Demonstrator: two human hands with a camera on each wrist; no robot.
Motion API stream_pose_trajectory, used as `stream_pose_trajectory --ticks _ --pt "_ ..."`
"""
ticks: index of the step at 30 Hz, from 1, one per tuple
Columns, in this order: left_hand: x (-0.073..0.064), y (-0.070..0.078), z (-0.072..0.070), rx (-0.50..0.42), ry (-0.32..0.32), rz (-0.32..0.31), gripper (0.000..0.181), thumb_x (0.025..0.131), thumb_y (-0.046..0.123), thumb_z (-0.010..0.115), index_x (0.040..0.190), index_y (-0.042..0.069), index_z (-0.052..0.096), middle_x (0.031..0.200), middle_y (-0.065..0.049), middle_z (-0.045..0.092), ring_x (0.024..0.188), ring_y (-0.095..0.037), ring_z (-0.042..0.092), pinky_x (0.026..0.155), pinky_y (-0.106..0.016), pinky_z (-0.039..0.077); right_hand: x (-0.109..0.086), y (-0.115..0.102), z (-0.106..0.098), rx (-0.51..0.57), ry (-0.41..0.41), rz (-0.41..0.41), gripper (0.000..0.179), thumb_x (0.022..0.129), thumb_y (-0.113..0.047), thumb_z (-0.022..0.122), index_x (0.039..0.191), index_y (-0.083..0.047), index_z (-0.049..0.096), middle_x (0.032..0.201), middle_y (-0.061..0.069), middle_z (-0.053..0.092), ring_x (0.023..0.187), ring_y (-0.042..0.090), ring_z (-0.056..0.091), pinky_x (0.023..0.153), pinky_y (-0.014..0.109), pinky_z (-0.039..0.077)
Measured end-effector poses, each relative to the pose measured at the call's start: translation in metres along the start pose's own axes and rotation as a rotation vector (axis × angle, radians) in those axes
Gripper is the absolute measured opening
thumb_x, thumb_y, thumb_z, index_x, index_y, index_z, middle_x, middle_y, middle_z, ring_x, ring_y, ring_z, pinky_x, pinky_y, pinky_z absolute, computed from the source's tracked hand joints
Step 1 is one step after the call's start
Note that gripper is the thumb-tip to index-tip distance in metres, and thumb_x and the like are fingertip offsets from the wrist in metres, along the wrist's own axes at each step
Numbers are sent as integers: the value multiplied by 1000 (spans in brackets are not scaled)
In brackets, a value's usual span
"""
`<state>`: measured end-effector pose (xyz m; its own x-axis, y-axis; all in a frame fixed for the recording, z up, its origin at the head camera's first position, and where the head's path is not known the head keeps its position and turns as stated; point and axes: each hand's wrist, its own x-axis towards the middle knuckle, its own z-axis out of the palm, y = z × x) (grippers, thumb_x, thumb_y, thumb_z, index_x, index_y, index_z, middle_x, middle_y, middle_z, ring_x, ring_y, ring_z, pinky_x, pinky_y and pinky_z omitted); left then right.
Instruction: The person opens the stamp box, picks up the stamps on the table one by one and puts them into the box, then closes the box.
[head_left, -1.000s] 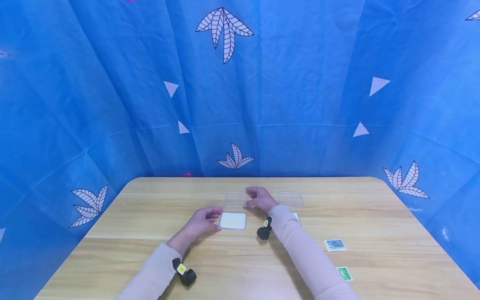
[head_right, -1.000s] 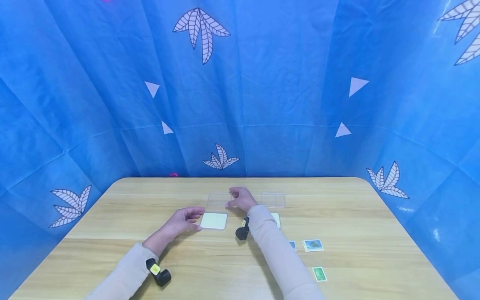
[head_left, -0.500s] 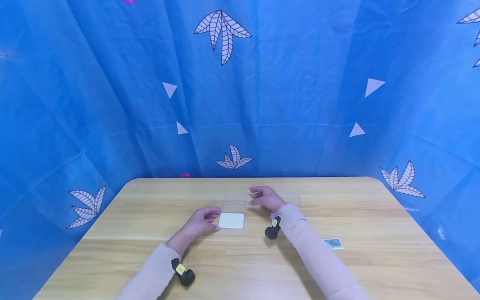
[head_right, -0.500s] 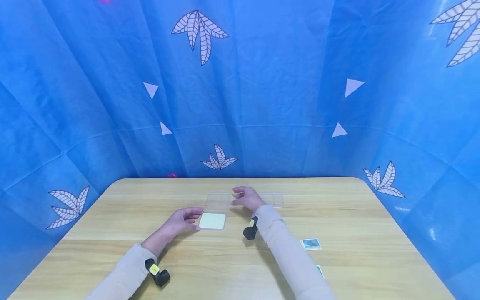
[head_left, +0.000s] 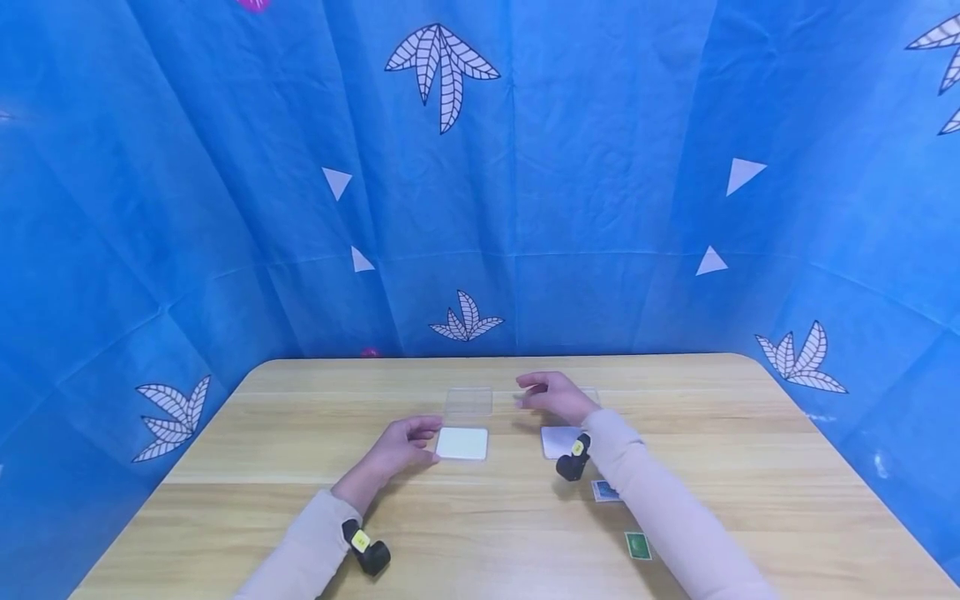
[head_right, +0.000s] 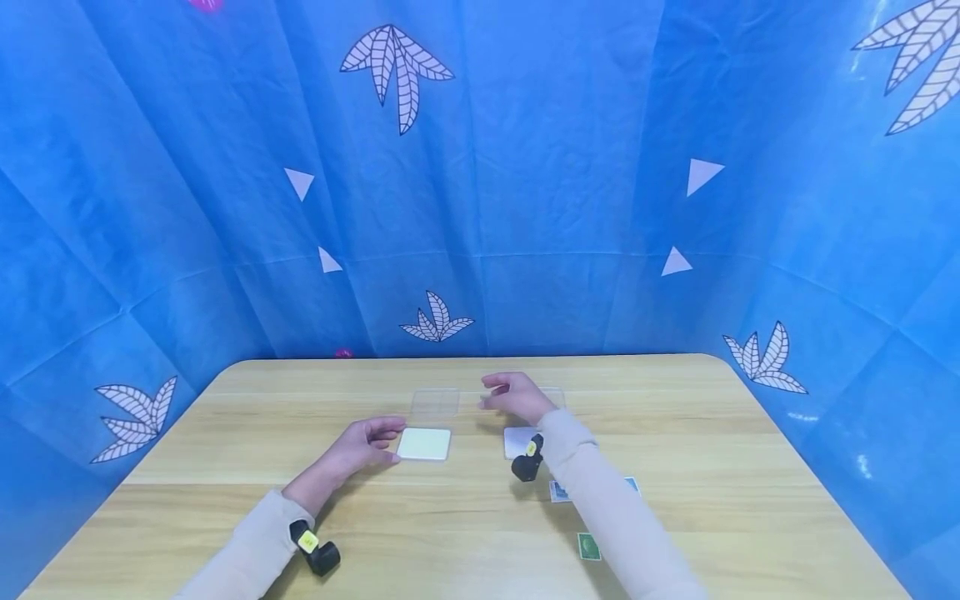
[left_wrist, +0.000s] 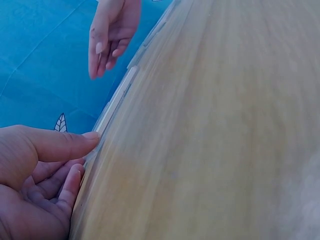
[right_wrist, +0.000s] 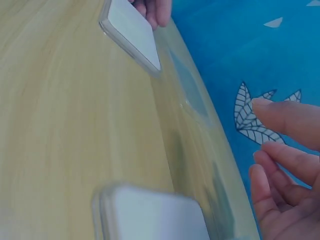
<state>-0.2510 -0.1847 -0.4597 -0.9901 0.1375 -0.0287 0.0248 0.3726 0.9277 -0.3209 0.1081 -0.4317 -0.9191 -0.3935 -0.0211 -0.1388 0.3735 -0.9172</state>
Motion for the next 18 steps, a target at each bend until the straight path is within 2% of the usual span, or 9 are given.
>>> stream_pose_trajectory --ticks 9,18 --pt "3 -3 0 -5 -2 8 60 65 -10 75 122 -1 58 119 -14 61 109 -29 55 96 -38 49 -18 12 -25 -22 -4 34 52 84 -13 67 132 1 50 130 20 53 107 25 54 87 32 49" --pt "3 -5 1 -8 4 1 60 66 -9 75 122 0 59 119 -13 62 109 -28 56 96 -39 49 -49 22 -48 -17 -41 4 53 87 -14 65 134 5 47 133 23 50 112 29 53 90 33 50"
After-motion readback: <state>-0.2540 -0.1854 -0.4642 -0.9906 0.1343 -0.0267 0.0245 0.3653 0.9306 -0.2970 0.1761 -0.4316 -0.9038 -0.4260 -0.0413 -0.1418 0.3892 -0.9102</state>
